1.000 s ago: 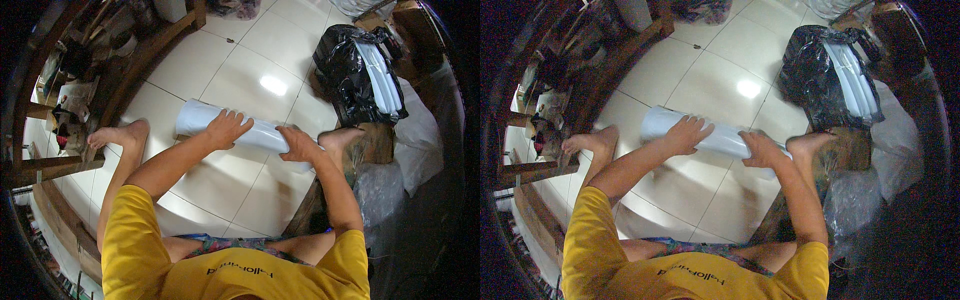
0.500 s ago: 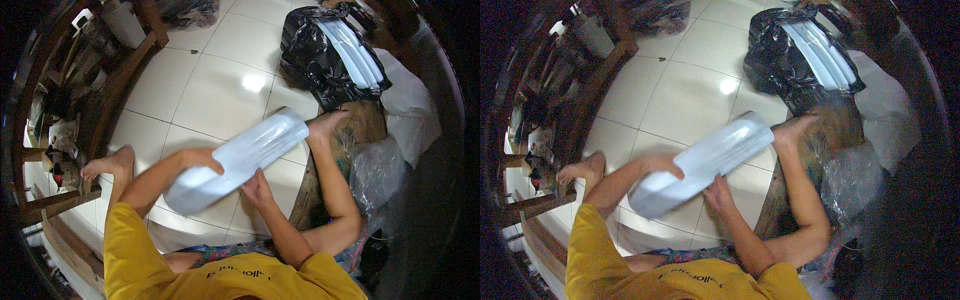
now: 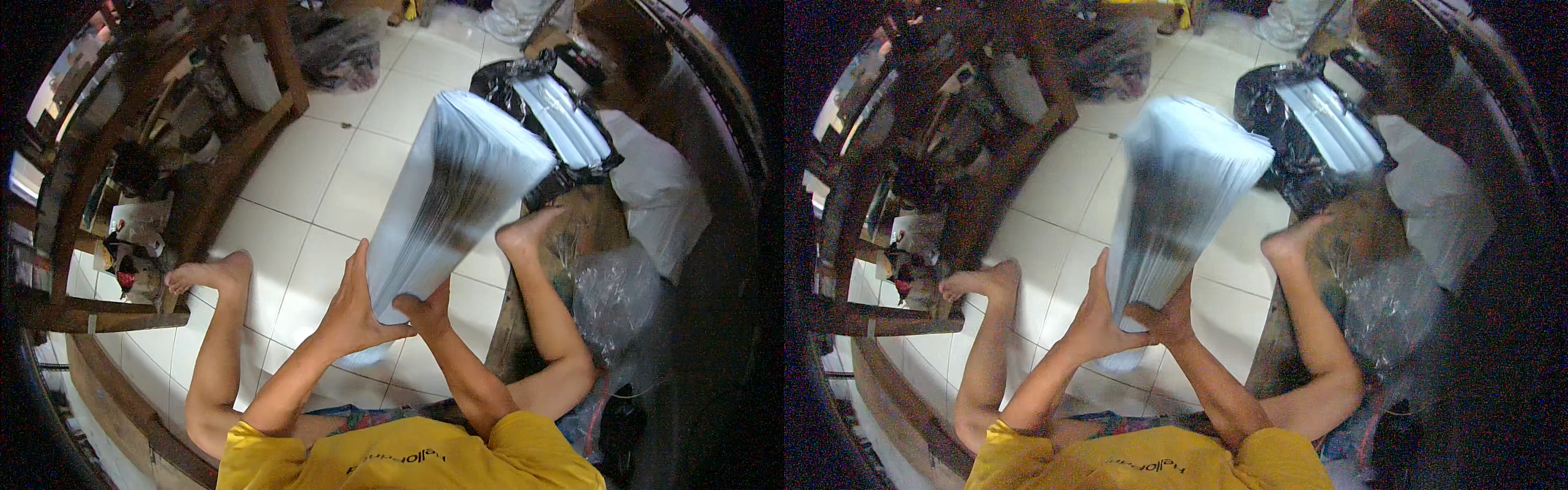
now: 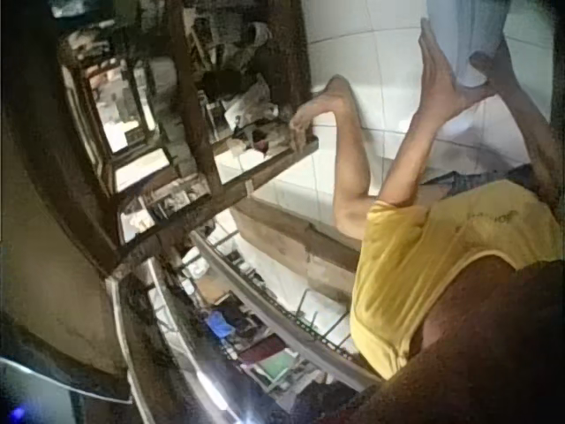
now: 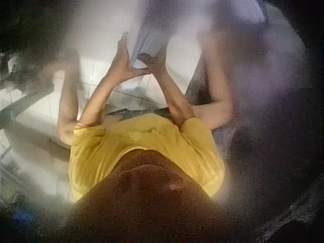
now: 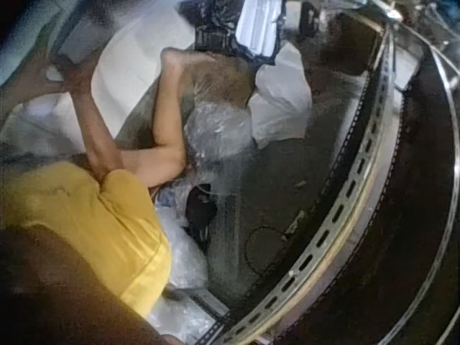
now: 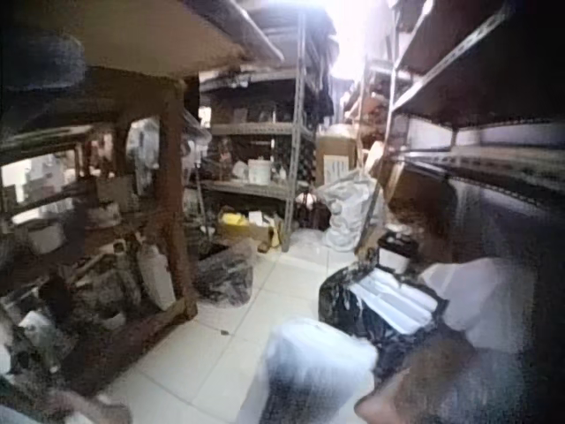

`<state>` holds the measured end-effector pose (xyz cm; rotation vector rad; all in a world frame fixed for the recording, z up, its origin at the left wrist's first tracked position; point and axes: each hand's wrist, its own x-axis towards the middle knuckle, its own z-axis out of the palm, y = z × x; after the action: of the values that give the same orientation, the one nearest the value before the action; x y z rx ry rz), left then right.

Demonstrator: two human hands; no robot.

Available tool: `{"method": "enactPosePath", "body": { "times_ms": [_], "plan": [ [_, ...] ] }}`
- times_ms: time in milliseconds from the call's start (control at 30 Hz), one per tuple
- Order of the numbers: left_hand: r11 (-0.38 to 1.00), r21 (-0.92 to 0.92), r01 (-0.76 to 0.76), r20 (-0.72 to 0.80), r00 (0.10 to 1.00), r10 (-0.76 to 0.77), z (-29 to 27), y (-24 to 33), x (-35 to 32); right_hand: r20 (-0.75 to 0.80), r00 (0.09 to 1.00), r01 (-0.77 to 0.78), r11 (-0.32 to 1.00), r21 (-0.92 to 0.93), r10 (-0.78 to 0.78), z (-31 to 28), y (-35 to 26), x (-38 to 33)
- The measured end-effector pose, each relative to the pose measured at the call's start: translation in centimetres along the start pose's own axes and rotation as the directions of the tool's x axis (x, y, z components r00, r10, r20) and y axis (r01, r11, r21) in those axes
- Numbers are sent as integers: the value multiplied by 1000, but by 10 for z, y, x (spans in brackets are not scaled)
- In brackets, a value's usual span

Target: The person sits on the floor and repeatedly folds white poly mailers. They smooth each mailer flat, fold it in half, and then fold it again before stacking the folded units into a growing pile.

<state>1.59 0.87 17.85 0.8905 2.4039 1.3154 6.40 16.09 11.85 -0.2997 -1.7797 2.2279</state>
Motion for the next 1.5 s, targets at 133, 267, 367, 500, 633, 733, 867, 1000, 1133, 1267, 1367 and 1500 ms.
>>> {"method": "enactPosePath", "body": {
  "times_ms": [133, 267, 367, 500, 633, 733, 867, 1000, 1133, 1267, 1367, 1500],
  "plan": [
    [996, -64, -59, -64, 996, 54, -6, -22, -3, 350, 898, 410, 794, -449, -266, 6, -10, 16],
    [997, -35, -68, -64, 996, 66, 3, -41, -16, 478, 824, -131, 922, -363, 305, -6, 7, 2],
    [992, 39, -120, -102, 987, 123, 7, -38, -22, 660, 710, 465, 541, -701, 246, -18, 24, 3],
    [967, -109, -232, -496, 856, 149, 7, -27, -33, 695, 675, 543, 472, -694, 247, -13, -2, -1],
    [999, 20, -27, -363, 931, 33, 93, -99, -50, 613, 714, 317, 624, -714, 338, 2, -37, 4],
    [979, 195, 54, -395, 918, 28, 118, -89, -37, 604, 794, 502, 495, -710, 62, 5, -10, -6],
    [996, -70, 64, -581, 809, -93, 102, -75, -37, 501, 862, 419, 664, -619, -78, 28, -30, -19],
    [962, -264, 74, -367, 914, -171, 67, -77, -42, 512, 859, 187, 925, -331, 10, 23, -86, -1],
    [968, -247, 45, -349, 928, -132, 70, -96, -49, 586, 797, 353, 901, -253, -147, 25, -128, 18],
    [995, -94, 41, -418, 905, -77, 80, -120, -55, 575, 729, 596, 759, -264, -372, 82, -255, 47],
    [999, -28, 37, -421, 906, -45, 76, -113, -57, 886, 394, 909, 247, -335, -246, 131, -290, 62],
    [997, 67, 40, -414, 910, -8, 73, -97, -61, 953, 299, 954, -27, -298, 48, 160, -286, 44]
  ]
}}
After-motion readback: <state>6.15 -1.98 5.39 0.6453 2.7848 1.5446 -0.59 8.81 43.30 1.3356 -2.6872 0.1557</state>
